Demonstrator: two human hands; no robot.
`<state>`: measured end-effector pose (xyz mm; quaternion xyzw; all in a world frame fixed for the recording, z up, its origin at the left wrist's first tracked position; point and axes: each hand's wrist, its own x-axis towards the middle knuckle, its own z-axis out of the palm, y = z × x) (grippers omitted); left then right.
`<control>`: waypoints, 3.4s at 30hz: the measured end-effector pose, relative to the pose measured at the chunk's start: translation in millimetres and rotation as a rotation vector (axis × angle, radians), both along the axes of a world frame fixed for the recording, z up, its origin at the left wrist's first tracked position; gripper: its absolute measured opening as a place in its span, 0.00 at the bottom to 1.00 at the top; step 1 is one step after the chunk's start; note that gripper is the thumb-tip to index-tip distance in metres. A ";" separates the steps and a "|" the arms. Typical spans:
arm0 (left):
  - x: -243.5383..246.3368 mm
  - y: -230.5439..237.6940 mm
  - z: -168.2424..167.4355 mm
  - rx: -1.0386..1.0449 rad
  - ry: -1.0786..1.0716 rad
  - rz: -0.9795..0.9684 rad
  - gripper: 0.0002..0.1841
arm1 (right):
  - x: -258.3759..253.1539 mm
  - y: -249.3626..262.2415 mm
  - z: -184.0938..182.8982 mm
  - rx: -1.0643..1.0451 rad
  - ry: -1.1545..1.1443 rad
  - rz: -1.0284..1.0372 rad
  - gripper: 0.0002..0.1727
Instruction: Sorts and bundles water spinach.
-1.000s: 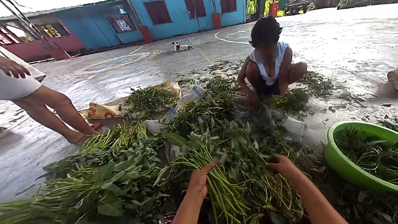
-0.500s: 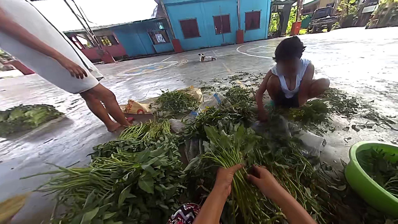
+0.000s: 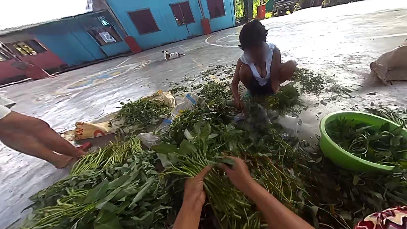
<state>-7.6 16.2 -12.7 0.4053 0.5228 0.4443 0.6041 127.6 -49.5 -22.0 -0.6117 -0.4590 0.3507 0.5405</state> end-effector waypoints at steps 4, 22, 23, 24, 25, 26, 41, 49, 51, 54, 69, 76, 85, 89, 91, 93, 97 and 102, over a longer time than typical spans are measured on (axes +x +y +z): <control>-20.6 20.5 -4.7 -0.079 -0.015 0.116 0.24 | 77.4 -30.8 -42.6 -0.435 -0.340 -0.051 0.22; 0.4 8.4 8.1 -0.189 -0.117 -0.070 0.20 | 124.5 -77.4 -41.5 -0.228 0.454 -0.188 0.16; 0.5 7.7 10.0 -0.183 -0.127 -0.076 0.20 | 114.4 -69.0 -46.4 -0.205 0.577 -0.238 0.15; 0.4 6.1 11.0 -0.175 -0.131 -0.081 0.21 | 105.0 -60.3 -55.2 -0.212 0.712 -0.335 0.15; -0.3 3.9 9.9 -0.167 -0.134 -0.082 0.21 | 96.5 -53.9 -65.4 -0.236 0.831 -0.452 0.16; -0.5 2.6 9.7 -0.160 -0.132 -0.080 0.22 | 89.2 -50.1 -70.3 -0.259 0.909 -0.530 0.16; 4.4 -6.8 10.1 -0.128 -0.100 -0.173 0.26 | 17.9 -38.9 -27.6 -0.119 0.264 0.065 0.11; 2.3 -5.8 9.2 -0.158 -0.078 -0.100 0.31 | 20.9 -35.3 -29.5 -0.191 -0.148 0.093 0.22; -2.5 1.8 10.6 -0.115 -0.062 -0.053 0.31 | 31.4 -34.8 -35.8 -0.274 -0.219 -0.014 0.32; -3.5 0.9 8.0 -0.055 0.025 -0.100 0.30 | 29.6 -28.9 -22.8 -0.360 -0.162 -0.013 0.31; -1.9 11.3 -13.0 -0.017 -0.038 0.057 0.18 | 55.8 3.5 -61.9 -0.313 0.293 -0.123 0.22; 30.6 1.0 -12.7 -0.124 0.018 -0.076 0.21 | 10.9 18.2 -35.6 0.057 0.191 -0.124 0.19; -0.5 26.3 -11.0 -0.056 -0.075 0.154 0.13 | 120.8 -7.3 -65.1 -0.358 -0.152 -0.006 0.14; 1.9 20.0 -6.6 -0.111 -0.098 0.105 0.14 | 219.6 -33.5 -136.7 -0.857 -0.867 -0.107 0.19; 7.2 17.8 -6.4 -0.131 -0.109 0.052 0.14 | 247.3 -54.4 -151.5 -0.807 -1.006 -0.083 0.18; 10.1 18.1 -5.8 -0.133 -0.110 0.030 0.15 | 262.3 -70.0 -140.0 -0.636 -1.021 -0.149 0.15; 8.5 14.7 -7.0 -0.143 -0.105 0.018 0.17 | 270.5 -93.4 -73.0 -0.394 -0.950 -0.435 0.08; 9.9 8.1 -1.4 -0.159 -0.101 -0.025 0.18 | 258.6 -102.1 -13.2 -0.441 -0.577 -0.400 0.13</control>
